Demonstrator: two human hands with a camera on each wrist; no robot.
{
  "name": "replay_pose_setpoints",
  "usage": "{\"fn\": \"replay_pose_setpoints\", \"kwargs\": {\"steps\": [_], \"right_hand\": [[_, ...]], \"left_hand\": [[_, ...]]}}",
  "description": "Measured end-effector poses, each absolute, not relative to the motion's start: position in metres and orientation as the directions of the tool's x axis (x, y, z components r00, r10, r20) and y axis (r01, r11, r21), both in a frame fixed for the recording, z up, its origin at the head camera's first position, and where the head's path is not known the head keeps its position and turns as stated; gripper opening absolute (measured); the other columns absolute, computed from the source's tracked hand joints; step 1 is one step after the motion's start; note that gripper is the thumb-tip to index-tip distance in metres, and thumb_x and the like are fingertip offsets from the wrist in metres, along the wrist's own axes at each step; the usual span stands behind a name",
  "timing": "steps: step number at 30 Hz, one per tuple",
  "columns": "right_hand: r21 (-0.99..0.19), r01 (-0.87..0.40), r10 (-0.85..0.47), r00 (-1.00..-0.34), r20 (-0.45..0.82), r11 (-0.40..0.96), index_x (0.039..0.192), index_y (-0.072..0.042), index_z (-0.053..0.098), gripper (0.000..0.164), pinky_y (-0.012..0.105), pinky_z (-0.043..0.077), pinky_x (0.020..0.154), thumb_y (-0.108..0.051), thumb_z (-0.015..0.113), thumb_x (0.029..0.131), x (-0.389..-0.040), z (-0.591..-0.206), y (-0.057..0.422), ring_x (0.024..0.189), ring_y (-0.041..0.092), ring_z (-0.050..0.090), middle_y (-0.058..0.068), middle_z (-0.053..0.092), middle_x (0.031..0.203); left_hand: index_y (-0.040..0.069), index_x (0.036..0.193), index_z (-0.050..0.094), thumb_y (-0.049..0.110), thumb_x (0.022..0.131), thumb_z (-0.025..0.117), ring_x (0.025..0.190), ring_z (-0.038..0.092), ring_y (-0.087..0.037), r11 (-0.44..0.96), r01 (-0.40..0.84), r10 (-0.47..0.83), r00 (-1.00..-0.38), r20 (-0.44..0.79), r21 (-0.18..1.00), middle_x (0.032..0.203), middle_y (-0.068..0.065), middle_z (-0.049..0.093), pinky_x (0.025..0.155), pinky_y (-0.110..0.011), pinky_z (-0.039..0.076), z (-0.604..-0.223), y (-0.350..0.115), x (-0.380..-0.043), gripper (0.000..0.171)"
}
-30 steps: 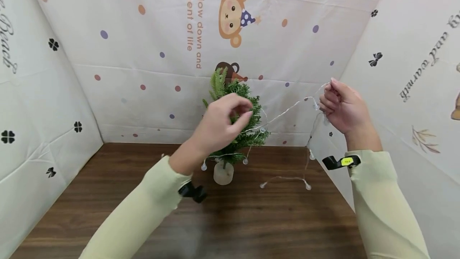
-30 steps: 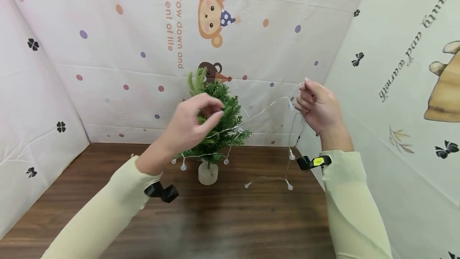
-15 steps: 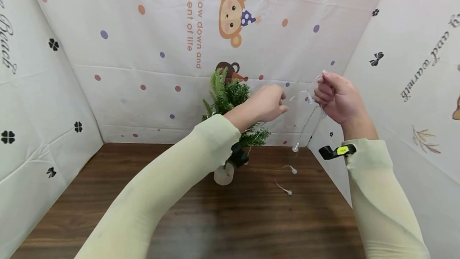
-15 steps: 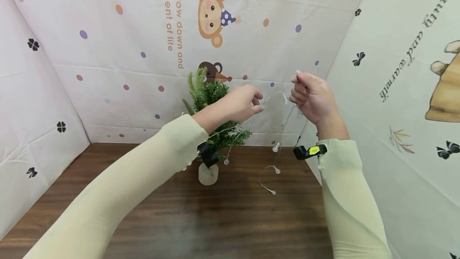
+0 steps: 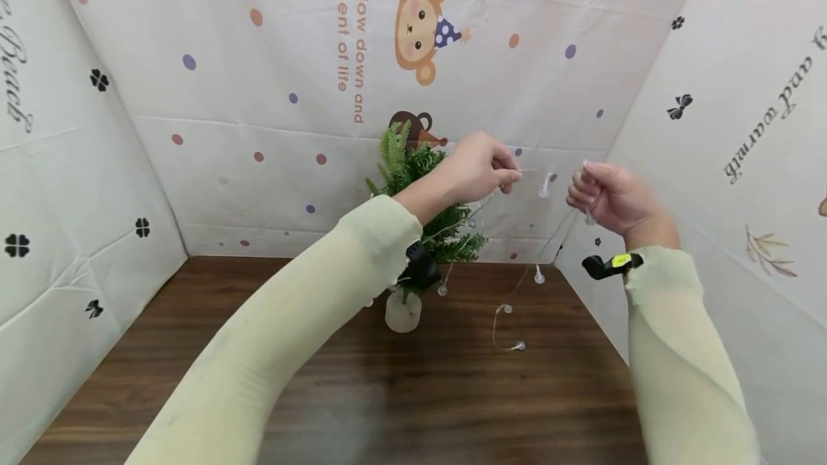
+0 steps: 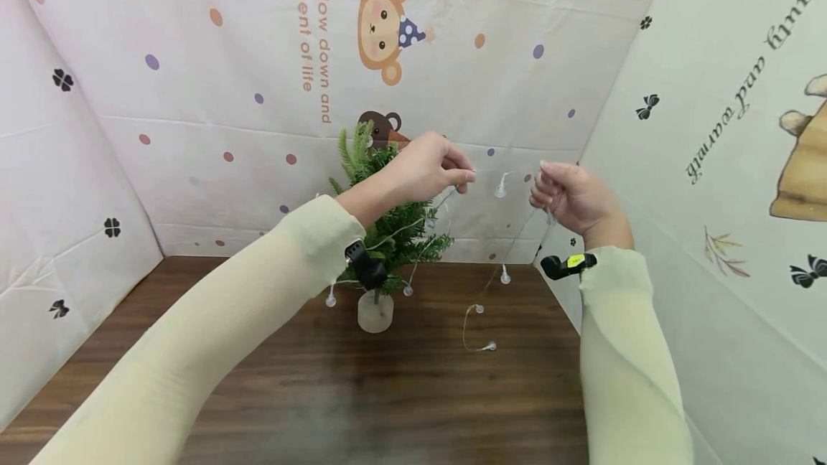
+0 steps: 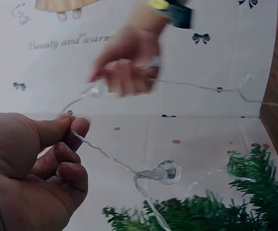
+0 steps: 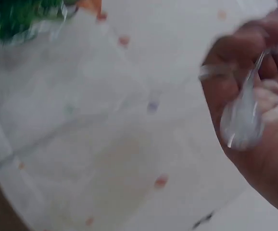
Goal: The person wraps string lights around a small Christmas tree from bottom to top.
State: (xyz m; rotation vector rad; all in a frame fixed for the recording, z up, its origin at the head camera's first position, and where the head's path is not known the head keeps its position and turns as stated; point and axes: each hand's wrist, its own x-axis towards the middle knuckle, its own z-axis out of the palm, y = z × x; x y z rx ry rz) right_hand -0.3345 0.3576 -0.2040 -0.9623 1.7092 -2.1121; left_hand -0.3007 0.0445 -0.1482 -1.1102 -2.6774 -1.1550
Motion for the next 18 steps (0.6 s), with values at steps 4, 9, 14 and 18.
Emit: {"fn": "replay_pose_setpoints", "kwargs": {"steps": [4,9,14,18], "right_hand": [[-0.949,-0.087,-0.652,-0.707,0.273,-0.303,0.078,-0.007,0.053,0.052,0.030,0.046,0.077,-0.015,0.016,0.114,-0.342,-0.245,0.379,0.070,0.024,0.031,0.003,0.047,0.072],[-0.930,0.057,-0.755,-0.604,0.257,-0.362,0.096,-0.002,0.068,0.066,0.029,0.036,0.063,-0.032,0.012,0.114,-0.350,-0.295,0.390,0.062,0.021,0.025,0.002,0.040,0.068],[-0.921,0.115,-0.770,-0.592,0.238,-0.373,0.094,0.002,0.067,0.082,0.033,0.013,0.061,-0.043,0.001,0.111,-0.351,-0.333,0.400,0.054,0.019,0.015,0.002,0.020,0.062],[-0.941,0.102,-0.731,-0.658,0.180,-0.323,0.083,-0.002,0.060,0.072,0.032,0.024,0.063,-0.036,0.004,0.113,-0.347,-0.353,0.411,0.056,0.021,0.013,0.004,0.016,0.064]], "left_hand": [[0.015,0.105,0.078,0.023,0.103,0.064,0.088,0.060,-0.014,0.455,0.595,0.581,-0.762,0.286,0.662,0.087,0.001,0.076,0.071,-0.023,0.045,-0.139,0.041,-0.301,0.017],[0.018,0.102,0.079,0.026,0.103,0.064,0.089,0.060,-0.013,0.481,0.596,0.578,-0.767,0.279,0.643,0.089,0.002,0.077,0.074,-0.023,0.045,-0.133,0.037,-0.304,0.017],[0.017,0.101,0.078,0.025,0.103,0.064,0.081,0.056,-0.015,0.467,0.576,0.557,-0.781,0.283,0.671,0.088,0.002,0.076,0.068,-0.023,0.042,-0.129,0.033,-0.308,0.016],[0.016,0.098,0.078,0.023,0.102,0.065,0.077,0.055,-0.015,0.462,0.564,0.532,-0.794,0.294,0.685,0.087,0.001,0.076,0.064,-0.023,0.041,-0.128,0.031,-0.311,0.015]]}}
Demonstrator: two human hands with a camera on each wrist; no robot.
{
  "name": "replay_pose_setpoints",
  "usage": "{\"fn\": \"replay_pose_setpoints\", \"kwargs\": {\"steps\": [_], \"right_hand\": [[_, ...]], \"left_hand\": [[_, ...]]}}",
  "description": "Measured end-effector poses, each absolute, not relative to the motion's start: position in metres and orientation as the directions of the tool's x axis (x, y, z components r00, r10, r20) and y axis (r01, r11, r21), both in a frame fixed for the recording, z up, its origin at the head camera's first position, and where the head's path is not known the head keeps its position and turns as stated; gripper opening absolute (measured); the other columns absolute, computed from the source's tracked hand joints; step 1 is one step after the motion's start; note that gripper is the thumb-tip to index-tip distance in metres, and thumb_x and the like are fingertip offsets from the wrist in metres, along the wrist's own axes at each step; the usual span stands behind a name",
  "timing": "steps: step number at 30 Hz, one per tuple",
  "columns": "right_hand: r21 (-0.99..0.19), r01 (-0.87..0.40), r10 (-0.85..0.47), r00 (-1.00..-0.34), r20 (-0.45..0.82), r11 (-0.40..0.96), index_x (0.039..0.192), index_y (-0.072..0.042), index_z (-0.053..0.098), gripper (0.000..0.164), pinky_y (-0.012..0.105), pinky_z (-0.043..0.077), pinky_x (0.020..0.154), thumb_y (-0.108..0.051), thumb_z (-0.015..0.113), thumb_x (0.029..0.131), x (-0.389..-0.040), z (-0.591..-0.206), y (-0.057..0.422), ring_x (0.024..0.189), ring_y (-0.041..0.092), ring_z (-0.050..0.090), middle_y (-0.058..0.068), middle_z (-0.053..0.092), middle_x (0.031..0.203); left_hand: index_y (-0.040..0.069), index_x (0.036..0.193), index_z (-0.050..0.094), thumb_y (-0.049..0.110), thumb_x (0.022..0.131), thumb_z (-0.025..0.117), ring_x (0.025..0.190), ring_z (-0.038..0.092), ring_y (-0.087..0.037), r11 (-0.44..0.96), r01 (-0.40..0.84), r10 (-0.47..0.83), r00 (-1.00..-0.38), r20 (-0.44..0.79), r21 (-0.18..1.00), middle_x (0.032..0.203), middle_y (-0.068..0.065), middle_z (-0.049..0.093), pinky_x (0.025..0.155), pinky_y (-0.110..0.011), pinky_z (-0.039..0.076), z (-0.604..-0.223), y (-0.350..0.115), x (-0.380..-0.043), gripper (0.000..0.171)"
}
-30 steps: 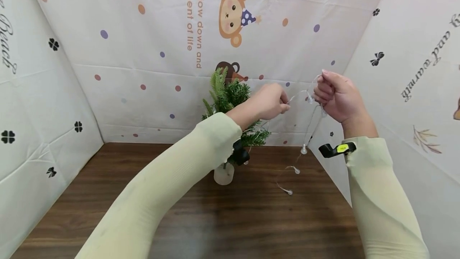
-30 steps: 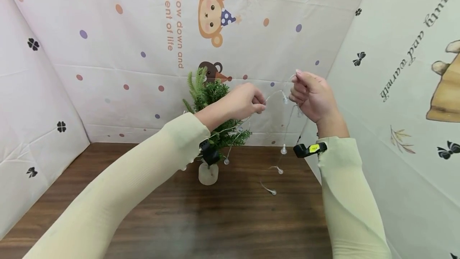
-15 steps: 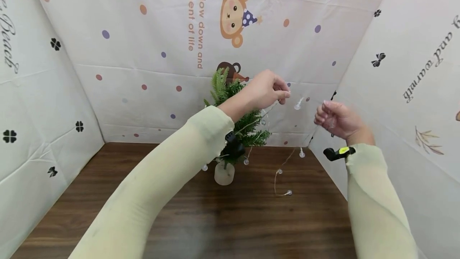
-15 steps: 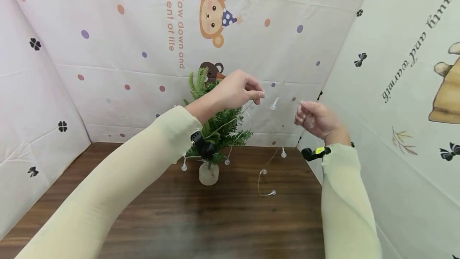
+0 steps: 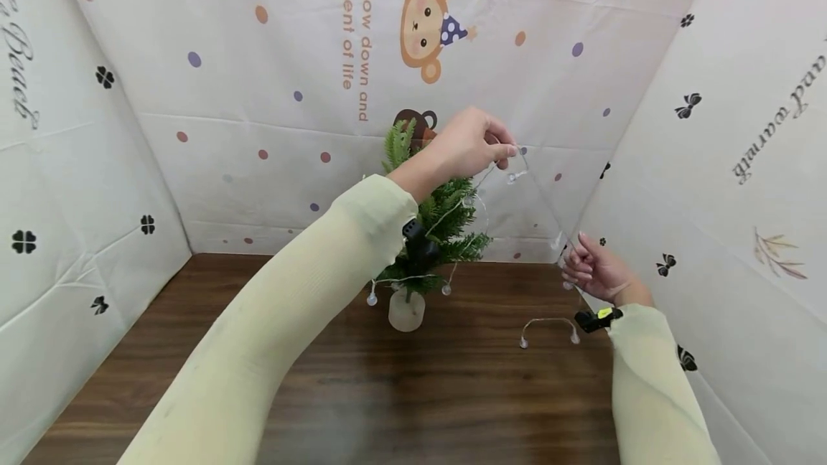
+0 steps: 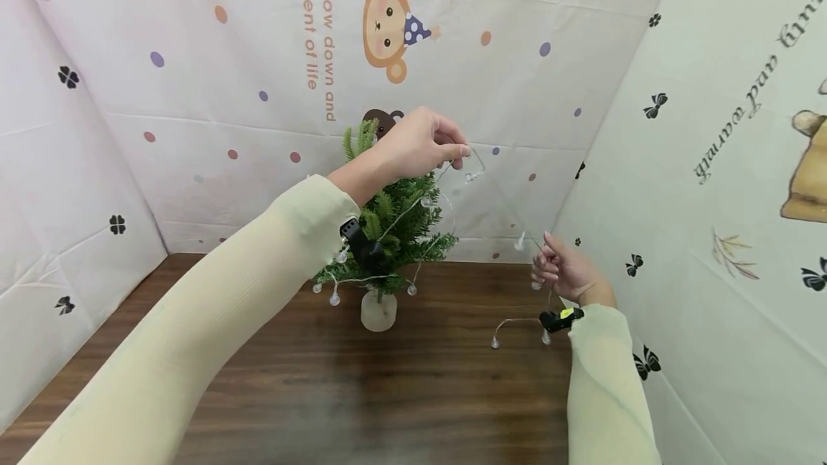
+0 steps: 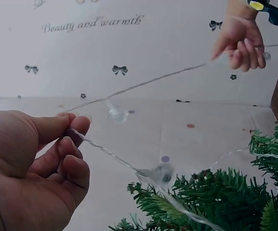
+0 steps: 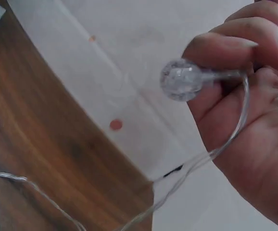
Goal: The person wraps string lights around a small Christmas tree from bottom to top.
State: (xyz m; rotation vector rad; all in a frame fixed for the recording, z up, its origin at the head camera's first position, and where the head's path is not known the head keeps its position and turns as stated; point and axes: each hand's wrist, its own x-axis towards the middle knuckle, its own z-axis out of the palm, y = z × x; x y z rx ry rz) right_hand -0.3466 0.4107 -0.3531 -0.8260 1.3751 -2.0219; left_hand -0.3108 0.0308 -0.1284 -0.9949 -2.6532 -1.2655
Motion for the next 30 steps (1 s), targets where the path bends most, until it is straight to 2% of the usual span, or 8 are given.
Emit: {"fn": "replay_pose_setpoints", "kwargs": {"steps": [4,6,8,11,16,19,24,30], "right_hand": [[-0.925,0.097,-0.674,-0.713,0.192,-0.367,0.079,-0.007,0.059,0.060,0.028,0.038,0.069,-0.024,0.014,0.115,-0.345,-0.351,0.416,0.057,0.019,0.013,0.003,0.015,0.065],[-0.897,0.098,-0.626,-0.748,0.220,-0.432,0.077,-0.008,0.061,0.059,0.026,0.039,0.069,-0.023,0.017,0.115,-0.345,-0.336,0.415,0.058,0.018,0.014,0.001,0.016,0.065],[-0.852,0.107,-0.571,-0.784,0.246,-0.513,0.075,-0.008,0.059,0.059,0.027,0.035,0.067,-0.026,0.020,0.115,-0.345,-0.313,0.412,0.059,0.017,0.015,-0.001,0.017,0.064],[-0.760,0.123,-0.442,-0.867,0.231,-0.639,0.073,-0.005,0.057,0.053,0.030,0.034,0.066,-0.032,0.033,0.113,-0.343,-0.267,0.405,0.059,0.015,0.019,-0.002,0.022,0.063],[-0.665,0.078,-0.217,-0.967,0.130,-0.743,0.086,-0.002,0.060,0.035,0.035,0.039,0.065,-0.031,0.054,0.106,-0.343,-0.189,0.380,0.055,0.019,0.034,0.003,0.042,0.061],[-0.686,0.032,-0.143,-0.984,0.105,-0.727,0.094,-0.002,0.059,0.028,0.035,0.036,0.065,-0.026,0.054,0.107,-0.347,-0.150,0.360,0.057,0.020,0.036,0.006,0.046,0.065],[-0.775,-0.021,-0.029,-0.998,0.051,-0.631,0.107,-0.005,0.063,0.018,0.033,0.035,0.066,-0.021,0.055,0.106,-0.360,-0.103,0.323,0.061,0.019,0.036,0.004,0.048,0.071],[-0.903,-0.055,0.055,-0.998,0.035,-0.426,0.114,-0.008,0.065,0.015,0.031,0.035,0.062,-0.018,0.057,0.106,-0.375,-0.074,0.283,0.064,0.017,0.035,0.002,0.049,0.077]], "left_hand": [[0.014,0.097,0.078,0.022,0.103,0.064,0.077,0.056,-0.014,0.482,0.557,0.550,-0.793,0.261,0.677,0.088,0.001,0.077,0.064,-0.023,0.043,-0.130,0.034,-0.313,0.017],[0.011,0.099,0.077,0.019,0.103,0.063,0.076,0.058,-0.014,0.469,0.541,0.558,-0.794,0.240,0.698,0.090,-0.001,0.076,0.065,-0.024,0.046,-0.132,0.035,-0.315,0.016],[0.010,0.103,0.074,0.015,0.103,0.063,0.074,0.060,-0.015,0.443,0.514,0.562,-0.798,0.218,0.735,0.091,-0.004,0.076,0.064,-0.025,0.048,-0.133,0.035,-0.316,0.013],[0.008,0.112,0.069,0.008,0.102,0.062,0.073,0.061,-0.019,0.374,0.454,0.571,-0.800,0.185,0.809,0.094,-0.010,0.073,0.063,-0.027,0.050,-0.134,0.035,-0.318,0.012],[0.005,0.120,0.061,0.001,0.100,0.061,0.071,0.061,-0.021,0.350,0.388,0.574,-0.808,0.132,0.853,0.093,-0.014,0.070,0.064,-0.028,0.055,-0.135,0.036,-0.320,0.020],[0.004,0.125,0.058,0.001,0.100,0.062,0.075,0.066,-0.022,0.405,0.373,0.559,-0.824,0.097,0.835,0.096,-0.014,0.069,0.068,-0.027,0.059,-0.136,0.036,-0.321,0.026],[0.006,0.137,0.051,0.011,0.100,0.066,0.087,0.070,-0.020,0.504,0.355,0.535,-0.844,0.038,0.787,0.114,-0.010,0.066,0.073,-0.025,0.059,-0.137,0.035,-0.323,0.040],[0.006,0.151,0.040,0.015,0.101,0.065,0.080,0.064,-0.016,0.504,0.345,0.545,-0.838,0.018,0.791,0.120,-0.011,0.066,0.086,-0.034,0.059,-0.136,0.037,-0.320,0.056]]}}
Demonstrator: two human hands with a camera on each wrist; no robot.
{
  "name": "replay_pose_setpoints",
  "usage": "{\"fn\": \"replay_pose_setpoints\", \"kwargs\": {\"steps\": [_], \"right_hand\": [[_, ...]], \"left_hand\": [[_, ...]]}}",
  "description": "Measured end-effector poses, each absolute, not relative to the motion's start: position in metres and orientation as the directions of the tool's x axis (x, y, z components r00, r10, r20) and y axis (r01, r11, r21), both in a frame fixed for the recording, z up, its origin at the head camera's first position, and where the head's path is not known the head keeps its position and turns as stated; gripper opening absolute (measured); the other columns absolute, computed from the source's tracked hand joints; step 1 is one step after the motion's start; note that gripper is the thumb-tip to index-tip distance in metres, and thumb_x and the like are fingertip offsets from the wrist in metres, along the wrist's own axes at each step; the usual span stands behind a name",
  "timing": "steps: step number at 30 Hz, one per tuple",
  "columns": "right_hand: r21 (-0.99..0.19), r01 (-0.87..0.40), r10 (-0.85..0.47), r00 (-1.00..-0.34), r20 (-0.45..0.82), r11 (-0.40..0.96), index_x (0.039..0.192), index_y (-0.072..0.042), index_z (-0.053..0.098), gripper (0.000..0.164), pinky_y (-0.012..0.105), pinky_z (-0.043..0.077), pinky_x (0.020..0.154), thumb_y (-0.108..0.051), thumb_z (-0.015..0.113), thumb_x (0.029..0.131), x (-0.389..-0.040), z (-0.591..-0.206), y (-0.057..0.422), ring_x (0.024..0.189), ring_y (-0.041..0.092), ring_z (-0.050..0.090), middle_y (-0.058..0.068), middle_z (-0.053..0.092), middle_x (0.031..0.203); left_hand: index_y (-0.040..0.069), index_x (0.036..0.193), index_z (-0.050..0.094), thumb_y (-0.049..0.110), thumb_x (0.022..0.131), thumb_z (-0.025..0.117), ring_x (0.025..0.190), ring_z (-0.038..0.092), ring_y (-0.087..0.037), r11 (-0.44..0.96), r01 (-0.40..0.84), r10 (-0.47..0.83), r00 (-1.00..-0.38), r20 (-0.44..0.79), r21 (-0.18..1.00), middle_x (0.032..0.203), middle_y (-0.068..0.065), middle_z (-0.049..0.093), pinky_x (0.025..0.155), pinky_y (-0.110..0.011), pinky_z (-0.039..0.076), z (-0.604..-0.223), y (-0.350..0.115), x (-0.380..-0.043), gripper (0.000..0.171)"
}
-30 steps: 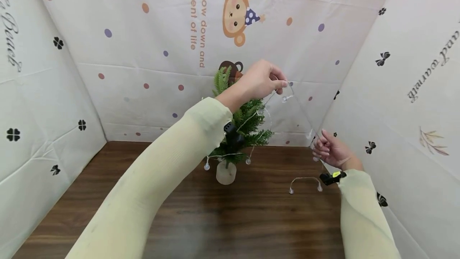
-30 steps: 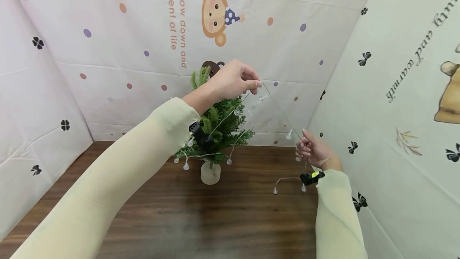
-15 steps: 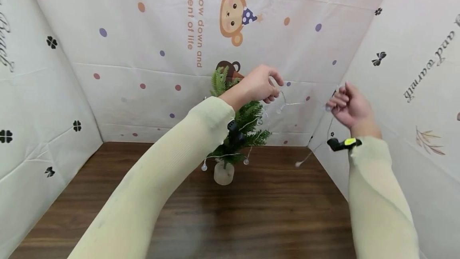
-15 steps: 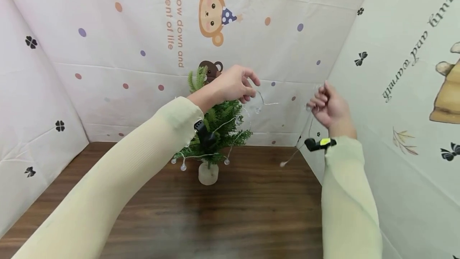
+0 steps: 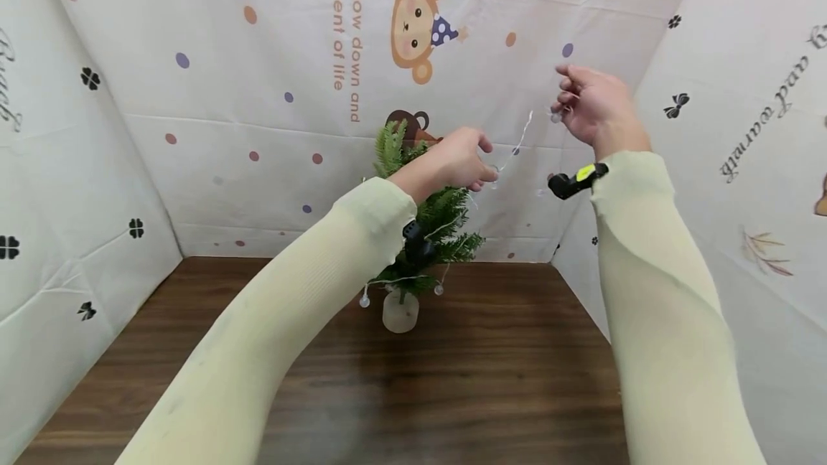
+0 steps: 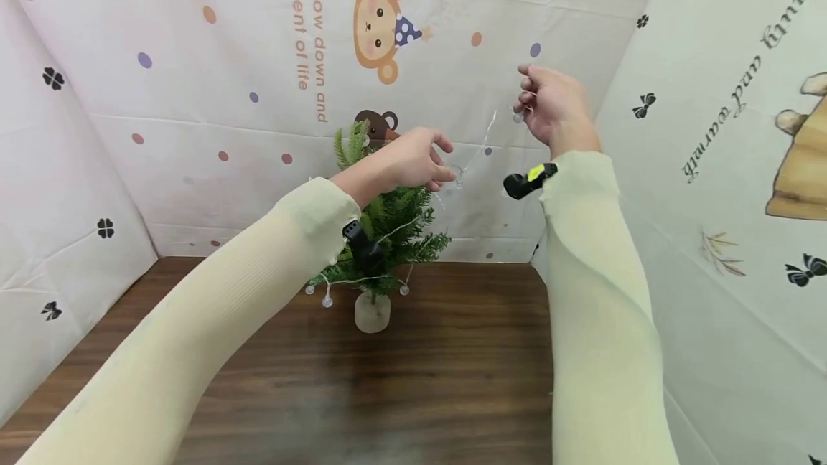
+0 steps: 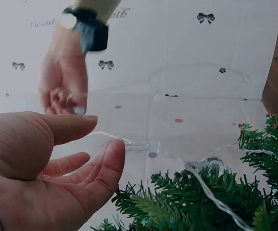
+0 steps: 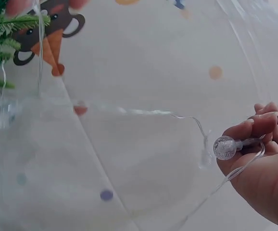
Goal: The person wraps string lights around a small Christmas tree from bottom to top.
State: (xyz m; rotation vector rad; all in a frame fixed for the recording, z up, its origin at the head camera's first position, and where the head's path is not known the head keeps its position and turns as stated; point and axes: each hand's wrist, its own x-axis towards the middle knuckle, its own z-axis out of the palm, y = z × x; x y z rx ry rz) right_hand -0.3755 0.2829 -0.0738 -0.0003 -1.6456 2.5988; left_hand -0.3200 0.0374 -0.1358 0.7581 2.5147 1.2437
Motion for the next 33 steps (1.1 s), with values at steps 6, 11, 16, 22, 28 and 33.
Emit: {"fn": "replay_pose_setpoints", "kwargs": {"steps": [6,11,16,22,28,33], "right_hand": [[-0.960,-0.053,0.077,-0.996,0.033,-0.274,0.111,-0.009,0.065,0.015,0.031,0.034,0.060,-0.019,0.055,0.107,-0.387,-0.060,0.250,0.066,0.016,0.037,0.001,0.049,0.078],[-0.978,-0.066,0.078,-0.996,0.051,-0.196,0.118,-0.010,0.065,0.018,0.031,0.038,0.058,-0.019,0.054,0.107,-0.391,-0.048,0.229,0.069,0.018,0.038,0.002,0.051,0.082],[-0.995,-0.049,0.032,-0.998,0.047,-0.084,0.133,-0.021,0.057,0.026,0.030,0.038,0.059,-0.022,0.051,0.108,-0.393,-0.036,0.201,0.071,0.019,0.038,0.002,0.046,0.089],[-0.996,-0.017,-0.031,-0.999,0.014,0.089,0.143,-0.026,0.051,0.034,0.029,0.035,0.059,-0.024,0.050,0.109,-0.399,-0.034,0.168,0.074,0.018,0.035,0.001,0.042,0.096],[-0.965,-0.020,-0.078,-0.997,0.000,0.262,0.151,-0.029,0.047,0.042,0.026,0.034,0.054,-0.027,0.049,0.109,-0.406,-0.043,0.140,0.064,0.015,0.035,0.001,0.043,0.092],[-0.929,-0.035,-0.137,-0.990,-0.017,0.368,0.151,-0.026,0.047,0.042,0.026,0.033,0.053,-0.029,0.049,0.109,-0.407,-0.047,0.118,0.060,0.015,0.034,0.000,0.046,0.086]], "left_hand": [[0.004,0.152,0.039,0.013,0.101,0.065,0.094,0.070,-0.020,0.462,0.348,0.534,-0.843,0.057,0.816,0.131,-0.012,0.062,0.086,-0.029,0.060,-0.127,0.030,-0.315,0.058],[0.001,0.147,0.046,0.012,0.102,0.064,0.096,0.072,-0.022,0.371,0.395,0.519,-0.839,0.165,0.840,0.128,-0.014,0.065,0.084,-0.025,0.060,-0.110,0.009,-0.318,0.050],[0.001,0.139,0.055,0.011,0.104,0.060,0.085,0.069,-0.016,0.289,0.375,0.420,-0.876,0.235,0.881,0.114,-0.011,0.067,0.082,-0.025,0.060,-0.091,-0.022,-0.332,0.037],[0.004,0.138,0.057,0.018,0.107,0.055,0.087,0.066,-0.012,0.324,0.342,0.299,-0.922,0.247,0.882,0.106,-0.003,0.064,0.089,-0.027,0.059,-0.085,-0.058,-0.356,0.034],[0.005,0.138,0.059,0.022,0.108,0.050,0.093,0.064,-0.012,0.438,0.346,0.238,-0.935,0.265,0.830,0.111,-0.004,0.064,0.093,-0.029,0.056,-0.094,-0.077,-0.375,0.035],[0.010,0.143,0.058,0.026,0.107,0.052,0.125,0.059,-0.019,0.609,0.347,0.206,-0.937,0.280,0.713,0.140,-0.007,0.060,0.105,-0.031,0.050,-0.098,-0.078,-0.387,0.039]]}}
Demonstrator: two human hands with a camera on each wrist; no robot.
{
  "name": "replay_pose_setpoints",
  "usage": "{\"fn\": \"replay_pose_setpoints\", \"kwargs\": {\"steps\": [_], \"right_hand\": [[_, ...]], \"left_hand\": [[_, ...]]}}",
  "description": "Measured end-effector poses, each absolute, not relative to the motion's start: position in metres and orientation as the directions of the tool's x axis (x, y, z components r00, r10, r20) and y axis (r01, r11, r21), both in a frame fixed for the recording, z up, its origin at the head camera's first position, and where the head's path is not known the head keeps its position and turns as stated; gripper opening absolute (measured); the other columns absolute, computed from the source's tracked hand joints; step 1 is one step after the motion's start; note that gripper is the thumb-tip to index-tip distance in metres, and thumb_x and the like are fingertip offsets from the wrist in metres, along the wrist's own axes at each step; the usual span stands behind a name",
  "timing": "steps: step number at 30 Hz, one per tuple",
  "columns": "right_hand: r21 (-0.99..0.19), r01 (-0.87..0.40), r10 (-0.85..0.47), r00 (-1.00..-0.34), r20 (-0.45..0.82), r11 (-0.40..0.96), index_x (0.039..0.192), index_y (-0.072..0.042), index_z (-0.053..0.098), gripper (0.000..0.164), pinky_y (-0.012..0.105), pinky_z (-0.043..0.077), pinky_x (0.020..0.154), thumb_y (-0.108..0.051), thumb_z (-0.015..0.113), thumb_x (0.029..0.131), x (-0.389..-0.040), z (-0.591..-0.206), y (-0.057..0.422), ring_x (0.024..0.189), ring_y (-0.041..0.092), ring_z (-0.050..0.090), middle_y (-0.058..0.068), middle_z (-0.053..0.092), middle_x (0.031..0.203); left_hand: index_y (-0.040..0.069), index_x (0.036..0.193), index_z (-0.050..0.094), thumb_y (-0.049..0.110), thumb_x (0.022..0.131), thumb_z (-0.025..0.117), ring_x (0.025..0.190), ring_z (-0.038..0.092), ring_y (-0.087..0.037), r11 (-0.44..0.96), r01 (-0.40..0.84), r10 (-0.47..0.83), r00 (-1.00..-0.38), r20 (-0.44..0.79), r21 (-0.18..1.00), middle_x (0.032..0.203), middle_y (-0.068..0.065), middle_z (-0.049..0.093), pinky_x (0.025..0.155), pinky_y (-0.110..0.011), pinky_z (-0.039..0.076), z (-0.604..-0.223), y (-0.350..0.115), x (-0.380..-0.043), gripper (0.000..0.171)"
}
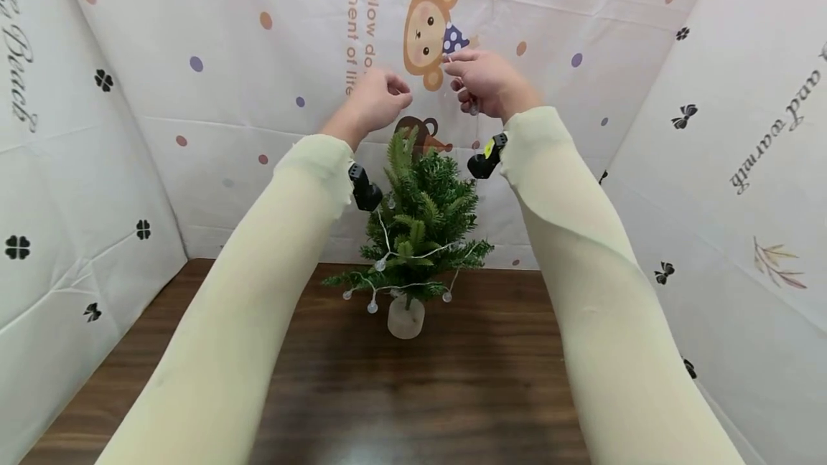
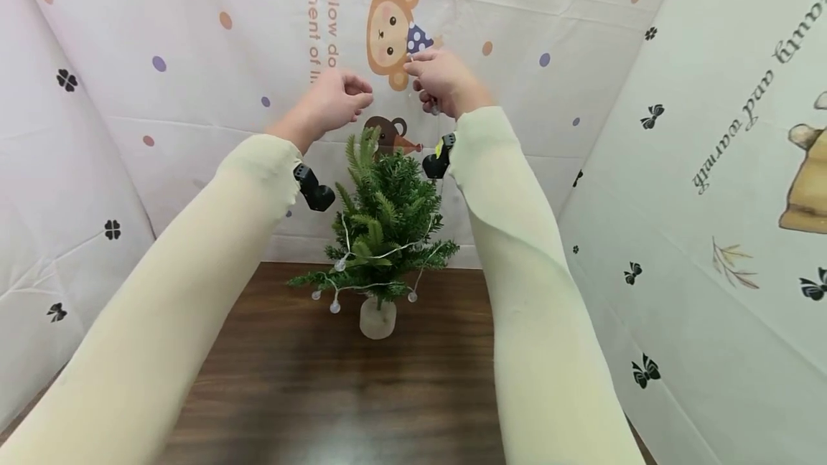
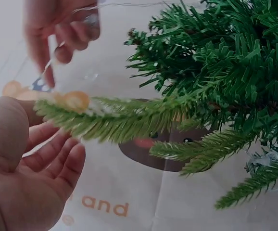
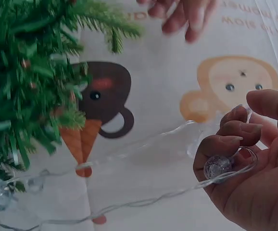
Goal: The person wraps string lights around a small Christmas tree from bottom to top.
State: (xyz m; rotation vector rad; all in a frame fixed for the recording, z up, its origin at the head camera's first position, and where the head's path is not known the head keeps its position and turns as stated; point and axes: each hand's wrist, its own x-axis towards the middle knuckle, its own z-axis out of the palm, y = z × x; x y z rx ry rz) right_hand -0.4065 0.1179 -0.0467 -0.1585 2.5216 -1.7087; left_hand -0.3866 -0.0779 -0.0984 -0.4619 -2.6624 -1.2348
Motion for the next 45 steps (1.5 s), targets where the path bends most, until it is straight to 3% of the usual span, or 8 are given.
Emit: {"fn": "replay_pose_setpoints", "kwargs": {"steps": [5,8,10,12,20,27,34,45], "right_hand": [[-0.911,-0.064,-0.176,-0.984,-0.009,0.406,0.150,-0.027,0.050,0.042,0.027,0.032,0.052,-0.032,0.050,0.108,-0.401,-0.043,0.108,0.058,0.015,0.032,0.000,0.045,0.089],[-0.900,-0.093,-0.215,-0.977,-0.001,0.426,0.148,-0.026,0.054,0.041,0.028,0.031,0.053,-0.033,0.053,0.107,-0.398,-0.043,0.104,0.057,0.016,0.029,0.001,0.044,0.086],[-0.897,-0.114,-0.247,-0.969,0.006,0.428,0.146,-0.024,0.056,0.040,0.028,0.030,0.054,-0.034,0.054,0.107,-0.395,-0.043,0.102,0.056,0.016,0.027,0.001,0.044,0.083],[-0.899,-0.125,-0.269,-0.963,0.009,0.419,0.142,-0.021,0.059,0.038,0.028,0.029,0.053,-0.033,0.056,0.106,-0.394,-0.044,0.101,0.054,0.015,0.026,0.001,0.044,0.080],[-0.886,-0.171,-0.317,-0.948,0.029,0.431,0.138,-0.017,0.062,0.035,0.028,0.025,0.049,-0.032,0.051,0.109,-0.390,-0.046,0.103,0.048,0.013,0.025,0.000,0.046,0.071],[-0.862,-0.156,-0.303,-0.953,0.003,0.483,0.123,-0.006,0.067,0.031,0.025,0.032,0.051,-0.031,0.060,0.105,-0.388,-0.048,0.105,0.052,0.011,0.032,-0.002,0.048,0.072],[-0.842,-0.078,-0.307,-0.946,-0.107,0.534,0.091,-0.005,0.066,0.029,0.024,0.047,0.059,-0.030,0.061,0.105,-0.389,-0.058,0.125,0.061,0.012,0.050,0.001,0.062,0.077],[-0.916,-0.013,-0.350,-0.926,-0.141,0.402,0.110,-0.001,0.064,0.024,0.026,0.052,0.062,-0.024,0.059,0.106,-0.386,-0.079,0.161,0.056,0.014,0.047,0.000,0.046,0.061]], "left_hand": [[0.007,0.155,0.042,0.025,0.107,0.052,0.129,0.059,-0.019,0.656,0.340,0.239,-0.940,0.243,0.674,0.149,-0.008,0.056,0.111,-0.030,0.046,-0.097,-0.064,-0.393,0.053],[0.006,0.160,0.032,0.026,0.106,0.052,0.091,0.069,-0.016,0.641,0.331,0.270,-0.942,0.201,0.692,0.128,-0.011,0.067,0.094,-0.028,0.053,-0.098,-0.059,-0.396,0.061],[0.010,0.163,0.026,0.028,0.106,0.053,0.066,0.061,-0.013,0.617,0.318,0.278,-0.944,0.179,0.720,0.114,-0.006,0.068,0.082,-0.028,0.053,-0.099,-0.057,-0.397,0.065],[0.016,0.162,0.028,0.029,0.106,0.054,0.056,0.051,-0.011,0.570,0.315,0.281,-0.943,0.180,0.759,0.109,-0.003,0.064,0.072,-0.030,0.051,-0.101,-0.057,-0.398,0.063],[0.006,0.132,0.066,0.021,0.107,0.054,0.113,0.064,-0.025,0.443,0.408,0.254,-0.911,0.325,0.799,0.132,-0.016,0.068,0.076,-0.024,0.049,-0.108,-0.064,-0.403,0.032],[0.013,0.127,0.072,0.027,0.105,0.059,0.108,0.062,-0.016,0.585,0.320,0.091,-0.939,0.332,0.745,0.127,-0.005,0.069,0.088,-0.026,0.050,-0.112,-0.075,-0.406,0.028],[0.010,0.120,0.074,0.025,0.104,0.061,0.113,0.061,-0.020,0.699,0.305,0.017,-0.911,0.411,0.647,0.124,-0.006,0.070,0.099,-0.032,0.049,-0.125,-0.093,-0.417,0.025],[0.004,0.109,0.072,0.017,0.102,0.064,0.127,0.057,-0.031,0.708,0.507,0.125,-0.776,0.619,0.492,0.124,-0.013,0.069,0.114,-0.042,0.041,-0.167,-0.107,-0.430,0.016]]}}
